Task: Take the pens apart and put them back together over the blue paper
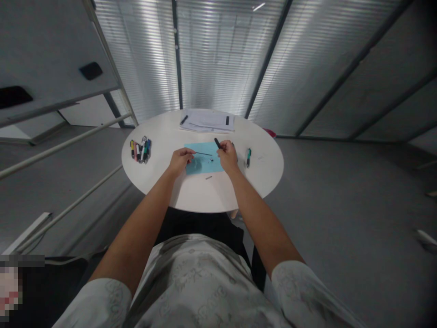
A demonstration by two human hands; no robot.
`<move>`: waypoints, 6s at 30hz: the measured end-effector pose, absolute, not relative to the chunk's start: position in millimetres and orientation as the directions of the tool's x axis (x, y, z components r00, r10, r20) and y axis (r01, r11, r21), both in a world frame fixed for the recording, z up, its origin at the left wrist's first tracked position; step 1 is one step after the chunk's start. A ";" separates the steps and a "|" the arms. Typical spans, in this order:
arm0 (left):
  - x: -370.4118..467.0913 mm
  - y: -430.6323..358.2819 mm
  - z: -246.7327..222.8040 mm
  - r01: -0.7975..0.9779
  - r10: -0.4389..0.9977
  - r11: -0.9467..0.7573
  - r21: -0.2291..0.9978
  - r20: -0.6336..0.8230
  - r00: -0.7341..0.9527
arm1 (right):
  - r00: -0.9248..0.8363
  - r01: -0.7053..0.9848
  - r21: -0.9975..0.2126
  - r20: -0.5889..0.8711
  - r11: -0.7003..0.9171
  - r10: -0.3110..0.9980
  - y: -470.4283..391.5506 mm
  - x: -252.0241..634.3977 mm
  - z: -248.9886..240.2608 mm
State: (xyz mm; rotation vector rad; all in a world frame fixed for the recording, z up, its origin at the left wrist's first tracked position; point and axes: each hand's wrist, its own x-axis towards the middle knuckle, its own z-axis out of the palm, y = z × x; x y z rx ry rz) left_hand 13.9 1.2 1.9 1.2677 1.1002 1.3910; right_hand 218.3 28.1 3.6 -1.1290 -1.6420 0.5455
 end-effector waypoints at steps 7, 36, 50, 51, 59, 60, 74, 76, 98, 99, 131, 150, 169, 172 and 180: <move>13.3 2.1 1.0 -0.035 0.981 -0.189 0.981 0.187 -0.042 | -0.013 0.638 -0.672 0.478 0.376 0.878 20.5 218.0 4.1; 14.4 0.4 2.5 0.032 0.976 -0.215 0.976 0.216 -0.020 | -0.201 0.801 -0.399 0.522 0.446 0.829 18.0 209.6 2.6; 14.8 -0.9 5.5 0.108 0.964 -0.255 0.961 0.261 -0.048 | -0.369 0.703 -0.421 0.472 0.573 0.801 13.0 201.8 -0.5; 14.4 0.1 4.5 0.086 0.963 -0.259 0.962 0.265 -0.058 | -0.360 0.713 -0.421 0.466 0.561 0.808 12.2 202.1 -0.5; 11.5 8.4 -1.9 -0.197 0.967 -0.246 0.949 0.228 -0.110 | -0.343 0.774 -0.378 0.426 0.509 0.837 6.6 206.2 4.0; 11.7 8.6 -1.7 -0.215 0.969 -0.240 0.947 0.220 -0.109 | -0.357 0.772 -0.369 0.422 0.517 0.833 6.2 206.0 4.7; 11.7 9.4 -2.4 -0.265 0.976 -0.213 0.941 0.194 -0.096 | -0.437 0.762 -0.304 0.410 0.571 0.801 3.3 205.0 8.3; 12.1 8.3 -1.8 -0.250 0.977 -0.210 0.945 0.194 -0.085 | -0.446 0.749 -0.315 0.411 0.583 0.795 2.6 205.0 8.7; 14.1 -2.1 2.7 0.019 0.961 -0.277 0.961 0.276 0.016 | -0.444 0.586 -0.491 0.471 0.645 0.762 5.1 201.1 2.7; 14.4 -2.5 3.2 0.035 0.959 -0.283 0.958 0.283 0.018 | -0.447 0.572 -0.500 0.476 0.651 0.758 5.0 200.9 2.7; 30.3 -33.7 15.7 0.582 0.843 -0.537 0.610 0.370 0.391 | -0.066 0.591 -0.631 0.583 0.502 0.810 13.5 211.3 7.8; 49.8 -57.9 8.1 0.750 0.789 -0.610 0.254 0.277 0.548 | -0.159 0.590 -0.635 0.515 0.500 0.842 9.5 209.6 8.3; 35.3 -10.6 21.6 0.467 0.893 -0.446 0.764 0.342 0.293 | -0.223 0.521 -0.650 0.523 0.554 0.823 12.3 209.2 4.0; 37.3 6.7 21.3 0.036 0.974 -0.218 0.975 0.215 0.073 | -0.192 0.527 -0.664 0.516 0.531 0.835 12.2 209.4 3.9; 39.0 11.8 3.5 -0.563 0.996 0.047 0.825 -0.085 -0.040 | -0.215 0.526 -0.660 0.507 0.536 0.835 12.0 207.4 3.0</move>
